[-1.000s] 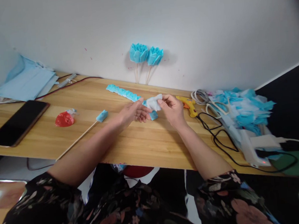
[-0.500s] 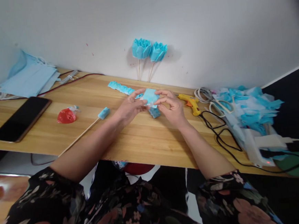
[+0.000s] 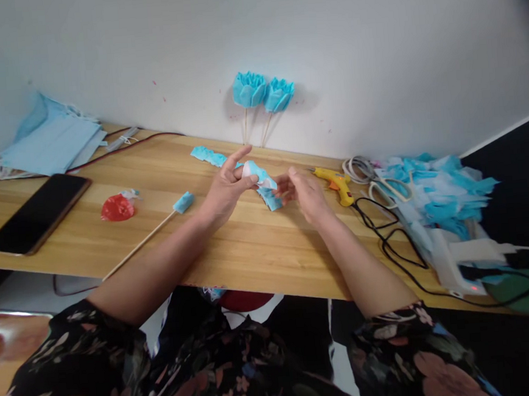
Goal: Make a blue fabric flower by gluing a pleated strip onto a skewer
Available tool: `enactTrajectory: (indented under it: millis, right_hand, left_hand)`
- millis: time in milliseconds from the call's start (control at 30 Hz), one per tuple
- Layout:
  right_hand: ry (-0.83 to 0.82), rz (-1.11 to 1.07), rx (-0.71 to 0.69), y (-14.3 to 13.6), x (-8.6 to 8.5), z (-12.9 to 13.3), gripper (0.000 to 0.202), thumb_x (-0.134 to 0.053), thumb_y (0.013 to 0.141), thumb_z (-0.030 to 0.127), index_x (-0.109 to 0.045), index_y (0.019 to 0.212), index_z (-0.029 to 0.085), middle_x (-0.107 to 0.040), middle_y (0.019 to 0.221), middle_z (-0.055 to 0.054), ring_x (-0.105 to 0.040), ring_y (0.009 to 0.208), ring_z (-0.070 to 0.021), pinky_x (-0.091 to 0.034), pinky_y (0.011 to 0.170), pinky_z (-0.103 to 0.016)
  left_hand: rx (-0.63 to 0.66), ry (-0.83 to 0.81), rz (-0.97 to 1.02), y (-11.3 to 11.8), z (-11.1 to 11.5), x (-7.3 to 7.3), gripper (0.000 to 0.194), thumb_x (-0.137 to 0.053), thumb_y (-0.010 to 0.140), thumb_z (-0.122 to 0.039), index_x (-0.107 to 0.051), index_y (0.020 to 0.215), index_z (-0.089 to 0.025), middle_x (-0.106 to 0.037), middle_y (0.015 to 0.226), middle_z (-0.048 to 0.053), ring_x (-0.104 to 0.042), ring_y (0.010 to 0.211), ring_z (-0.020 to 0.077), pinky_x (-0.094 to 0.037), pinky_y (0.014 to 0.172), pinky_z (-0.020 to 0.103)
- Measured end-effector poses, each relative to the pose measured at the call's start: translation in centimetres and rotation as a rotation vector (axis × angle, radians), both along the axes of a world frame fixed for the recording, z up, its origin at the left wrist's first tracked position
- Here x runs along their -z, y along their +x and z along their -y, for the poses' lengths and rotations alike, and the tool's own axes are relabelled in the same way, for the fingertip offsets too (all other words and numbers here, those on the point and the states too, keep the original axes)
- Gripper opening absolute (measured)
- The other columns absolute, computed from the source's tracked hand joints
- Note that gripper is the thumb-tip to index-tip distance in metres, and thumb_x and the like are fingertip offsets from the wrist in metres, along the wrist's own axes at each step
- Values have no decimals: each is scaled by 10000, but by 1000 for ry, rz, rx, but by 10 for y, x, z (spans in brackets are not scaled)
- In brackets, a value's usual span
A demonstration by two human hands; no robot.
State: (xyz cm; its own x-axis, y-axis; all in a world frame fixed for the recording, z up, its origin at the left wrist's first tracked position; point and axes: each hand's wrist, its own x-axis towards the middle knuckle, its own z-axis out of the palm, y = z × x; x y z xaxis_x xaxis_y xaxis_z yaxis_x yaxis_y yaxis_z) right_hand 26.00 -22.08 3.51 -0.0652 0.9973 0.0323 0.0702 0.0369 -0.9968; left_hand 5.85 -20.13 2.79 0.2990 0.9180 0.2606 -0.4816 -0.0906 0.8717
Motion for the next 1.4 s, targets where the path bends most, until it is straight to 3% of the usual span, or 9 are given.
enactTrajectory:
  millis: [133, 267, 400, 533, 667, 800, 1100, 1400]
  right_hand:
    - [-64, -24, -201, -8, 0, 6, 658, -637, 775, 863, -740, 809, 215, -735, 870, -76, -670, 793, -194, -558, 637, -302]
    - [38, -105, -106, -9, 1, 6, 453, -793, 776, 675, -741, 853, 231, -703, 826, -6, -632, 750, -147, -552, 728, -287]
    - [81, -119, -6, -7, -1, 3, 387, -868, 700, 569, -721, 822, 232, -686, 754, 16, -615, 708, -151, -541, 727, -300]
    - [111, -156, 62, -7, -2, 1, 330, -863, 693, 502, -717, 820, 234, -690, 751, 25, -618, 704, -146, -540, 739, -304]
    - [124, -160, 76, -8, -2, 0, 306, -857, 695, 475, -716, 829, 240, -703, 760, 30, -623, 699, -146, -542, 745, -309]
    - [139, -110, 74, -7, -2, 0, 299, -835, 720, 492, -709, 826, 242, -674, 719, 33, -612, 687, -154, -547, 744, -320]
    - [164, -83, 55, -8, -1, 1, 293, -823, 745, 488, -675, 756, 235, -642, 679, 30, -576, 646, -144, -514, 672, -299]
    - [163, -63, 57, -9, -1, 1, 309, -816, 748, 522, -699, 796, 239, -660, 687, 25, -596, 649, -146, -522, 647, -291]
  left_hand:
    - [18, 51, -46, 0, 2, 0, 710, -819, 831, -242, -520, 1475, -219, -766, 875, -6, -711, 788, 163, -565, 826, 335]
    - [-11, 70, -119, 1, 3, 1, 679, -818, 821, -237, -550, 1445, -219, -770, 897, 11, -727, 824, 179, -578, 814, 331]
    - [-32, 41, -184, 3, 3, 2, 596, -770, 842, -218, -577, 1406, -223, -766, 929, 21, -725, 808, 177, -577, 806, 340]
    - [-212, -41, -209, 2, 4, -2, 437, -720, 847, -176, -636, 1275, -211, -737, 917, 20, -671, 791, 145, -520, 726, 281]
    - [-360, -101, -208, -1, 5, -10, 95, -650, 885, -197, -687, 972, -191, -651, 782, -3, -546, 671, 105, -439, 642, 252]
    - [-274, -103, -251, 2, 9, -14, 134, -654, 897, -228, -670, 772, -181, -554, 644, -17, -456, 588, 92, -379, 582, 250]
    - [-111, -75, -259, 4, 12, -14, 281, -761, 855, -448, -642, 801, -199, -479, 559, -49, -392, 531, 92, -302, 524, 257]
    - [21, -61, -351, 4, 15, -16, 337, -846, 743, -442, -609, 750, -202, -490, 569, -54, -355, 524, 78, -233, 530, 262]
